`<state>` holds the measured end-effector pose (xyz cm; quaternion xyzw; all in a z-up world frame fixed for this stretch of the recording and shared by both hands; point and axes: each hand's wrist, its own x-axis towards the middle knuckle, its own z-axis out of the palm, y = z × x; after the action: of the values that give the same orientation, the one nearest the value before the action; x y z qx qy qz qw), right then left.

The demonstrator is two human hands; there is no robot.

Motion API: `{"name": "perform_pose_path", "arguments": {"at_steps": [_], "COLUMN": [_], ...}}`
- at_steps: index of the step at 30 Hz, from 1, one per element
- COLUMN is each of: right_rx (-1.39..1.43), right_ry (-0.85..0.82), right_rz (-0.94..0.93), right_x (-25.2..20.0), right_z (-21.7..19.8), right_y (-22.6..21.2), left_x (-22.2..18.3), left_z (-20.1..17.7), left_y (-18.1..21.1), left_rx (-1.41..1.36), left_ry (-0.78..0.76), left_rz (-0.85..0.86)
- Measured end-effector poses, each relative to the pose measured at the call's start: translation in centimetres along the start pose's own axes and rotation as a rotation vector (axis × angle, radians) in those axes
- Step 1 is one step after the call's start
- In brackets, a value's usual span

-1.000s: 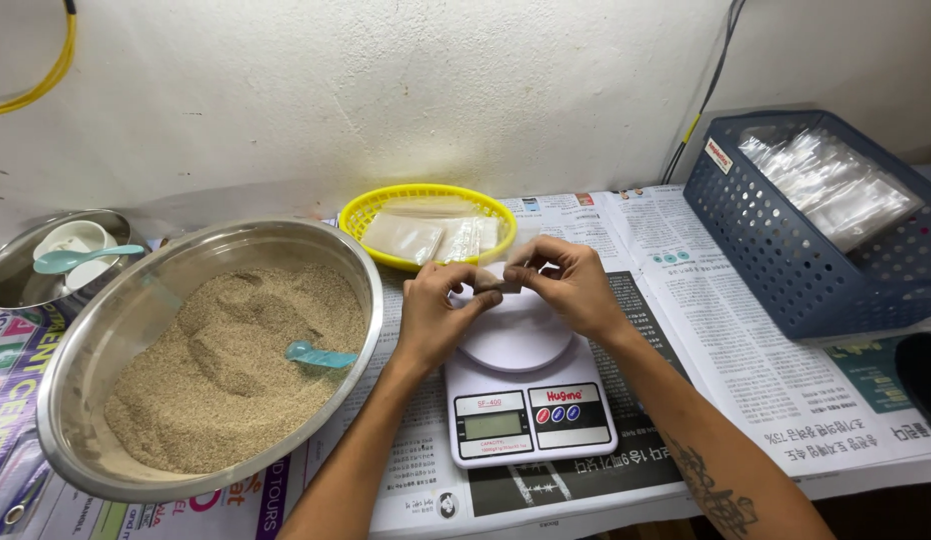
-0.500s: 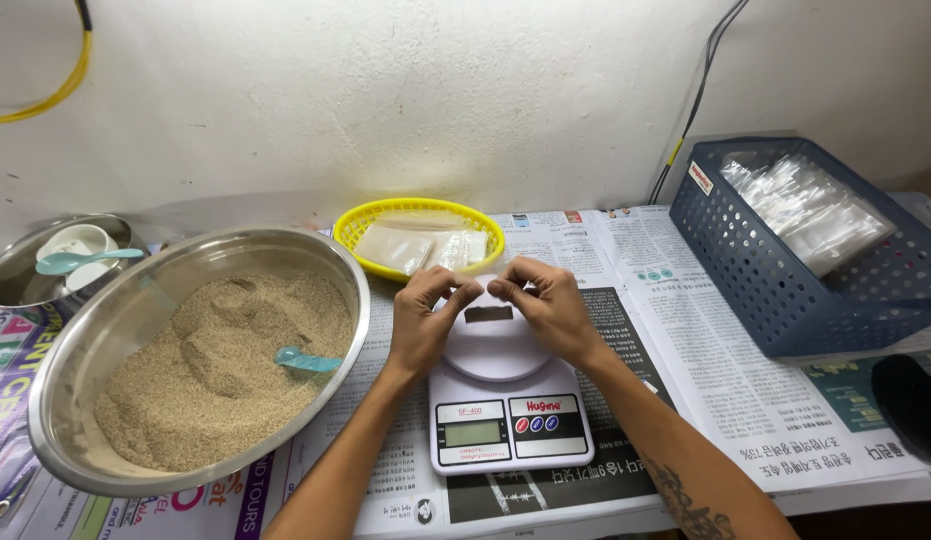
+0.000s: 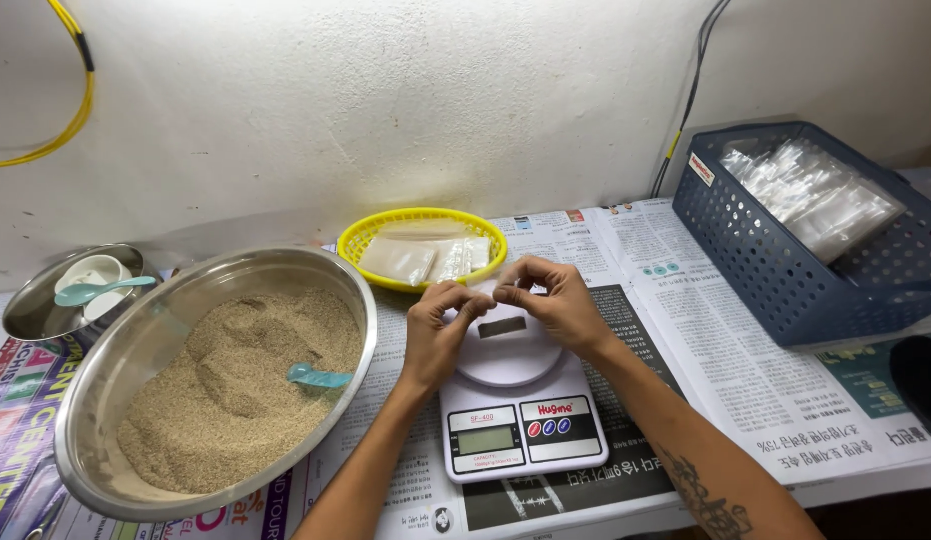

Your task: Filling small plastic bags with powder, weighing them on a scale, and sealing them.

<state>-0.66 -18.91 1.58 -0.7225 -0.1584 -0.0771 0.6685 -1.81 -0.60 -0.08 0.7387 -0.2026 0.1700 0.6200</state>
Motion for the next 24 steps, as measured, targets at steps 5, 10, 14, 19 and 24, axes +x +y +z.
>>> {"name": "perform_pose_path", "arguments": {"at_steps": [5,10,14,19,24], "right_rx": [-0.102,-0.218,-0.18,-0.282,-0.491], "right_ry": [0.032,0.003,0.002,0.032,0.425], "right_rz": [-0.05,-0.103,-0.095,-0.21,-0.233], "right_x": [0.5,-0.1,-1.2,-1.9,-1.7], "right_z": [-0.6,-1.2,-3.5,-12.2,-23.5], "right_y": [1.5,0.9,-1.6,-6.4,-10.5], "left_x": [-0.2,-0.3,-0.3,0.9,3.2], "left_z": [0.3,0.5,0.7,1.8,6.4], "left_y": [-0.1,-2.1,-0.1,1.6,4.7], "left_rx": [0.024,0.133,0.257,0.418,0.411], "left_ry": [0.027,0.025,0.008,-0.128,-0.175], "left_rz": [0.095,0.199,0.179,0.181,0.342]}}
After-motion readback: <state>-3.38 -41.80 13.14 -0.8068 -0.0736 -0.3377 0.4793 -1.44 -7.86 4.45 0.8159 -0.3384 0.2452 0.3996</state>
